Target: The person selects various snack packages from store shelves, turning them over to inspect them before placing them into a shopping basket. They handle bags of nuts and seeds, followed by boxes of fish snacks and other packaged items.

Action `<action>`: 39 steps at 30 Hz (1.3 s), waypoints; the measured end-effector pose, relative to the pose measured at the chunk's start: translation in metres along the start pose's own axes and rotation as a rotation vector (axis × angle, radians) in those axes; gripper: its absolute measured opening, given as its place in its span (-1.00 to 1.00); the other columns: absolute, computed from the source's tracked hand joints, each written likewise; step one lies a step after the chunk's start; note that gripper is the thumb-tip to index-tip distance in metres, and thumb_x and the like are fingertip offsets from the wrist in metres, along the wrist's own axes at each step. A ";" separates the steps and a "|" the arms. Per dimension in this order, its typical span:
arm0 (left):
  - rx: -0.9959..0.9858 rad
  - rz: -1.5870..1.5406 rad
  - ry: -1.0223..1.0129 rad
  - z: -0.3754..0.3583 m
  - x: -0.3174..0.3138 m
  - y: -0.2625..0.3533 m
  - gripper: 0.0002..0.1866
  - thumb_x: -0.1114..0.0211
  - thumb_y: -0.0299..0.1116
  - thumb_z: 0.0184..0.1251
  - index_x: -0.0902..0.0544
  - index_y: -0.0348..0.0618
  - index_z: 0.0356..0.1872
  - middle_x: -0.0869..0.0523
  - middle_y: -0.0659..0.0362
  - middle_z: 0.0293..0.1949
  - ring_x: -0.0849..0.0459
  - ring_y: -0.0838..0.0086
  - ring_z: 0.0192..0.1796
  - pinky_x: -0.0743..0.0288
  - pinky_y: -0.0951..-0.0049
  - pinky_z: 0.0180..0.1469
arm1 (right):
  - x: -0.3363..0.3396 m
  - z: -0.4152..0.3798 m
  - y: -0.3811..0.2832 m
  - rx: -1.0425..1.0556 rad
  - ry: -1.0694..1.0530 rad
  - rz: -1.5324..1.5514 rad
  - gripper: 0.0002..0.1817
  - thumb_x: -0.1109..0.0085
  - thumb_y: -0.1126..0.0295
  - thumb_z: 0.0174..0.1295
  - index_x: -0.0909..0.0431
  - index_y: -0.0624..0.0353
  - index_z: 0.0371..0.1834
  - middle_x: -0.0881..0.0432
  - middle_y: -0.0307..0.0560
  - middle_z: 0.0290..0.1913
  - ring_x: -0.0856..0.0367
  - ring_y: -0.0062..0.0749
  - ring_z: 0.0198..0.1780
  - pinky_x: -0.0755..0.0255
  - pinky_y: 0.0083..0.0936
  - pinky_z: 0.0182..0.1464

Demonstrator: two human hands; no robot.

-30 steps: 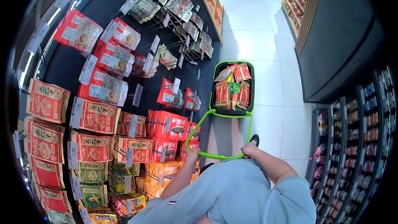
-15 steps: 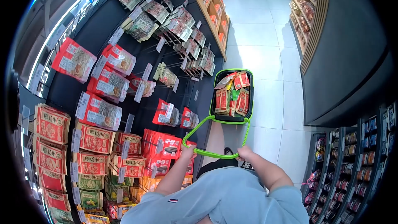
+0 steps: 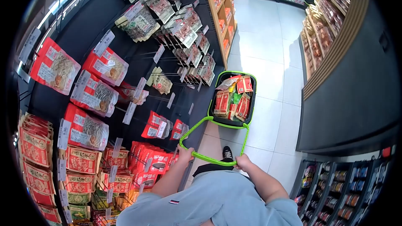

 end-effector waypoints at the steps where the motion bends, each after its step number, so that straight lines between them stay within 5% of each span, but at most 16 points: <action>1: 0.012 -0.013 -0.026 0.010 -0.007 0.000 -0.15 -0.27 -0.52 0.03 0.05 -0.10 0.32 -0.42 -0.04 -0.08 -0.62 0.34 -0.35 -0.52 0.48 -0.56 | 0.004 0.004 -0.008 -0.012 0.027 0.000 -0.74 0.05 0.40 0.28 -0.34 0.41 -0.11 -0.55 0.08 -0.43 -0.60 -0.30 -0.58 -0.48 -0.47 -0.65; 8: -0.015 -0.008 -0.015 0.074 -0.044 0.046 0.00 -0.26 -0.50 0.05 0.26 -0.09 0.40 -0.51 -0.11 -0.16 -0.64 0.27 -0.41 -0.56 0.38 -0.56 | 0.027 0.042 -0.082 -0.028 0.068 -0.071 -0.72 0.12 0.41 0.32 -0.31 0.43 -0.05 -0.54 0.10 -0.40 -0.57 -0.29 -0.54 -0.42 -0.45 -0.64; 17: 0.013 -0.004 -0.065 0.138 -0.085 0.111 0.02 -0.24 -0.48 0.07 0.32 -0.12 0.43 -0.37 -0.18 0.09 -0.64 0.26 -0.28 -0.57 0.41 -0.53 | 0.048 0.097 -0.149 -0.091 -0.002 -0.044 -0.72 0.17 0.38 0.37 -0.31 0.40 -0.01 -0.55 0.08 -0.38 -0.55 -0.31 -0.54 -0.45 -0.44 -0.60; 25: 0.043 -0.007 0.064 0.169 -0.108 0.182 -0.10 -0.31 -0.53 -0.09 -0.06 -0.05 0.36 -0.44 0.00 0.01 -0.65 0.27 -0.20 -0.66 0.34 -0.42 | 0.082 0.130 -0.216 -0.180 -0.219 -0.211 -0.64 -0.05 0.22 0.34 -0.39 0.35 -0.05 -0.55 -0.01 -0.43 -0.59 -0.34 -0.52 -0.53 -0.46 -0.54; 27: -0.038 0.032 0.168 0.190 -0.108 0.181 -0.27 -0.26 -0.55 -0.06 -0.26 -0.17 0.27 -0.53 -0.05 -0.06 -0.67 0.26 -0.34 -0.55 0.39 -0.61 | 0.099 0.131 -0.252 -0.163 -0.388 -0.310 -0.62 -0.11 0.21 0.30 -0.41 0.36 -0.06 -0.55 -0.02 -0.46 -0.60 -0.36 -0.51 -0.55 -0.47 -0.54; 29: -0.042 0.228 0.311 0.210 -0.104 0.167 -0.32 -0.28 -0.47 -0.05 -0.35 -0.25 0.23 -0.57 -0.11 -0.03 -0.71 0.28 -0.30 -0.58 0.41 -0.52 | 0.137 0.136 -0.291 -0.099 -0.313 -0.377 -0.60 -0.11 0.18 0.29 -0.48 0.39 -0.13 -0.60 0.01 -0.38 -0.62 -0.37 -0.49 -0.52 -0.53 -0.53; 31: -0.337 0.469 0.467 0.260 -0.093 0.129 -0.40 -0.27 -0.46 0.03 -0.38 -0.28 0.19 -0.63 -0.09 -0.11 -0.73 0.26 -0.41 -0.59 0.38 -0.48 | 0.174 0.143 -0.328 -0.019 -0.309 -0.272 -0.67 -0.09 0.21 0.29 -0.50 0.29 -0.10 -0.60 -0.05 -0.39 -0.63 -0.38 -0.47 -0.54 -0.50 -0.49; 32: -0.051 0.261 0.431 0.225 -0.108 0.177 -0.49 -0.22 -0.47 0.12 -0.40 -0.26 0.16 -0.66 -0.09 -0.19 -0.72 0.24 -0.49 -0.61 0.34 -0.46 | 0.196 0.146 -0.344 -0.012 -0.316 -0.282 -0.66 -0.07 0.20 0.30 -0.46 0.24 -0.04 -0.59 -0.06 -0.31 -0.63 -0.38 -0.36 -0.56 -0.47 -0.36; 35: -0.108 0.763 0.589 0.226 -0.109 0.220 -0.60 -0.21 -0.28 0.24 -0.50 -0.11 0.10 -0.70 -0.07 -0.20 -0.75 0.19 -0.35 -0.60 0.24 -0.23 | 0.263 0.173 -0.361 -0.044 -0.175 -0.175 -0.68 -0.08 0.23 0.30 -0.48 0.22 -0.03 -0.56 -0.11 -0.32 -0.60 -0.42 -0.37 -0.53 -0.48 -0.37; 39: 0.105 0.752 0.571 0.248 -0.113 0.203 -0.60 -0.23 -0.15 0.23 -0.53 -0.05 0.06 -0.69 -0.05 -0.15 -0.69 0.08 -0.10 -0.53 0.14 -0.07 | 0.303 0.205 -0.376 -0.123 -0.155 -0.217 -0.69 -0.09 0.24 0.29 -0.48 0.21 -0.03 -0.54 -0.14 -0.32 -0.58 -0.45 -0.37 -0.52 -0.49 -0.36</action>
Point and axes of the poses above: each hand's wrist, its own z-axis towards the middle knuckle, its own x-axis out of the back of the hand, y = z × x, the point moved 7 cm from there along z, towards the middle knuckle
